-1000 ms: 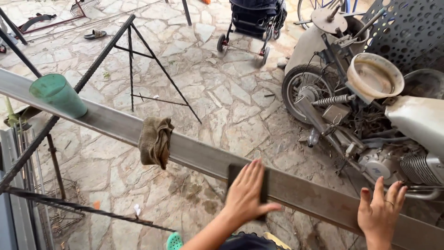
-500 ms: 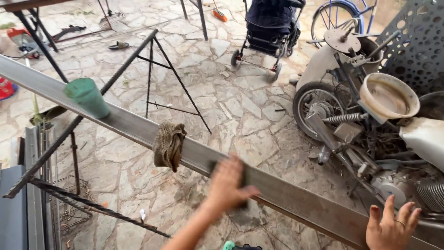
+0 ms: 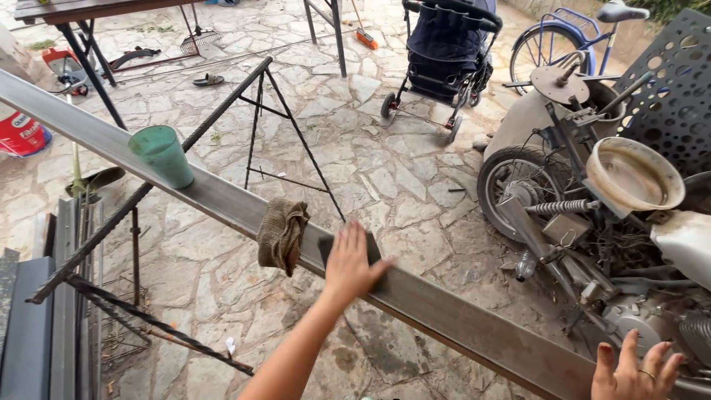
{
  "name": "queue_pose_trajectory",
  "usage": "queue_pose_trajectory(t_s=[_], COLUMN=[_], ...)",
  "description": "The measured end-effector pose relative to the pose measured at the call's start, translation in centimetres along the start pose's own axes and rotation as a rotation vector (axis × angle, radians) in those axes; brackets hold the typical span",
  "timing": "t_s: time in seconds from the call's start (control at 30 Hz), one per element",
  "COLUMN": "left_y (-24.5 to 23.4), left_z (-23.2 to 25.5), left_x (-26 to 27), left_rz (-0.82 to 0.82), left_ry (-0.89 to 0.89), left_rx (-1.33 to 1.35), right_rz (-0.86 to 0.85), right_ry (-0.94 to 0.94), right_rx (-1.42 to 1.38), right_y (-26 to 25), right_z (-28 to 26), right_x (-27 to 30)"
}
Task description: Sanding the surface of a long metal beam using a sanding block and a cloth to remove imperfections.
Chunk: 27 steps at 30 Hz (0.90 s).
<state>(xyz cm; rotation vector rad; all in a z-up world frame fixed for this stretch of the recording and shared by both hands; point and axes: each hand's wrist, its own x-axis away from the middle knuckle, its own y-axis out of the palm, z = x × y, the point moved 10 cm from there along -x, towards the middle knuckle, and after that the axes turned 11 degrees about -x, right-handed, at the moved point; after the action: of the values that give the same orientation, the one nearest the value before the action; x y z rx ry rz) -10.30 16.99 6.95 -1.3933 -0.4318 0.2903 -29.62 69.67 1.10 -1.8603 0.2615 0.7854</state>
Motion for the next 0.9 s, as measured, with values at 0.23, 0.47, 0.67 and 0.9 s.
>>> queue_pose_trajectory(t_s=[0.23,0.47,0.67,0.9], left_y=[-3.9,-0.5,1.1,1.8], left_z=[14.4,4.5,19.3,4.5], left_x=[7.1,1.9,8.5,1.6], left_rz=[-0.098,0.017,0.147,0.228], left_ry=[0.252,0.016,0.535,0.14], left_rx=[0.344,0.18,0.301,-0.011], right_rz=[-0.07,-0.004,0.019,-0.193], right_ry=[0.033,-0.047,-0.18,0.123], right_rx=[-0.074,0.067,0.044,-0.229], right_y=[-0.1,-0.1,-4.9,-5.6], right_z=[0.0,0.7,-5.1,-6.2], right_x=[-0.4,0.1,-0.7,-2.1])
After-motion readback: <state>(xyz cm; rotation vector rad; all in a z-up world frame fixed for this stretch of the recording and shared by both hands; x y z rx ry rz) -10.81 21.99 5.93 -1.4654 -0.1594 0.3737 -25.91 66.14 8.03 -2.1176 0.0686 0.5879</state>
